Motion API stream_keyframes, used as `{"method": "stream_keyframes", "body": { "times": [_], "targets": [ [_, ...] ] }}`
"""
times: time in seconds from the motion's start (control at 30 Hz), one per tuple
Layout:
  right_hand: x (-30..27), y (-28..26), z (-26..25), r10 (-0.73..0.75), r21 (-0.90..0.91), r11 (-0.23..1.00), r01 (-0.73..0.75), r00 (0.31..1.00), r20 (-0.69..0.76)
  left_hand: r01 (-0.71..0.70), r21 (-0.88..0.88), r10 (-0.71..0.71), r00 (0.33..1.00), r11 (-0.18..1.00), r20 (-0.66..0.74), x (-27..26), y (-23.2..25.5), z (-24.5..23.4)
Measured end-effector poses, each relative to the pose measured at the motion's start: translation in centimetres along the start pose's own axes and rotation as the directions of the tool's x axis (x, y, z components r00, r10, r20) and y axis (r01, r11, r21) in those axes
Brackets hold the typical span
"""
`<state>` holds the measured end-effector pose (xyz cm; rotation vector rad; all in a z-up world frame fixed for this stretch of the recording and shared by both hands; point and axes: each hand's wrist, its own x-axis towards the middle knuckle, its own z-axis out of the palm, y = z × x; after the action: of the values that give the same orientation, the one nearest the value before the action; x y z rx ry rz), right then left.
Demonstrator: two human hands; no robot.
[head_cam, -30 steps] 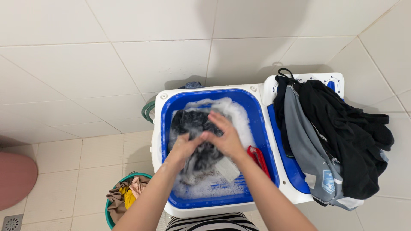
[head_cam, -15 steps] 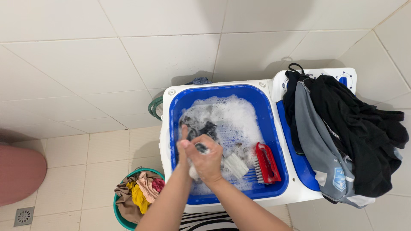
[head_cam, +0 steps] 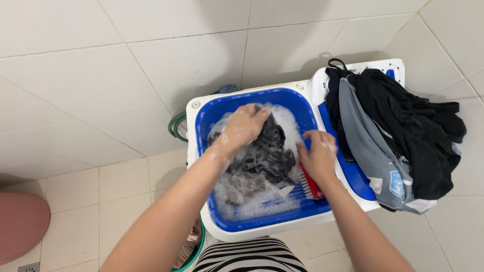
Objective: The person hand washes a dark garment in a blue basin filled with soapy water. They scrub the fabric with their hands and a red brush, then rinse and wring out the item before placing it in a green bucket.
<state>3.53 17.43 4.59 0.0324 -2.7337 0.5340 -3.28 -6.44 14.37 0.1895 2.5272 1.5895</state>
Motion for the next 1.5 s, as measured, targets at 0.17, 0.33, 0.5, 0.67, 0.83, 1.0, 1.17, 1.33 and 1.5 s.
{"method": "stream_keyframes", "body": {
  "times": [0.17, 0.33, 0.5, 0.67, 0.83, 1.0, 1.17, 1.33, 1.5],
  "targets": [
    [-3.8, 1.2, -2.6, 0.132, -0.302, 0.952, -0.042, 0.949, 0.285, -0.074, -0.205, 0.108, 0.981, 0.976, 0.161, 0.2, 6.6, 0.1],
    [-5.9, 2.1, -2.1, 0.171, -0.185, 0.975, -0.123, 0.948, 0.269, -0.083, -0.518, 0.225, 0.95, 0.851, 0.217, -2.3, 8.3, -1.0],
    [-6.6, 3.7, -1.9, 0.226, -0.274, 0.951, -0.14, 0.922, 0.313, 0.032, -0.164, -0.032, 0.999, 0.986, 0.004, -5.2, -1.5, -2.5],
    [-6.8, 3.6, -1.9, 0.126, -0.412, 0.911, 0.003, 0.95, 0.284, 0.404, -0.12, -0.414, 0.907, 0.907, -0.073, -8.9, -12.8, -1.6],
    [-4.1, 1.9, -2.6, 0.148, -0.29, 0.954, -0.077, 0.962, 0.229, 0.45, -0.348, -0.487, 0.873, 0.823, -0.023, -10.2, -17.3, -1.9],
    [-2.0, 0.4, -4.2, 0.504, 0.395, 0.535, -0.747, 0.657, 0.56, 0.486, -0.585, -0.537, 0.838, 0.649, 0.099, -10.7, -17.6, -2.0],
    [-3.0, -0.9, -3.0, 0.429, 0.689, 0.018, -0.724, 0.628, 0.649, 0.479, -0.689, -0.558, 0.82, 0.544, 0.13, -11.1, -16.7, -2.4],
    [-4.5, -0.5, 0.2, 0.32, 0.648, 0.566, -0.51, 0.86, 0.397, 0.393, -0.8, -0.499, 0.855, 0.453, 0.138, -10.6, -13.5, -3.0],
    [-4.8, -2.6, 3.9, -0.203, 0.212, 0.964, 0.162, 0.961, 0.189, 0.303, -0.855, -0.471, 0.879, 0.421, 0.08, -10.4, -8.8, -3.4]
  ]
}}
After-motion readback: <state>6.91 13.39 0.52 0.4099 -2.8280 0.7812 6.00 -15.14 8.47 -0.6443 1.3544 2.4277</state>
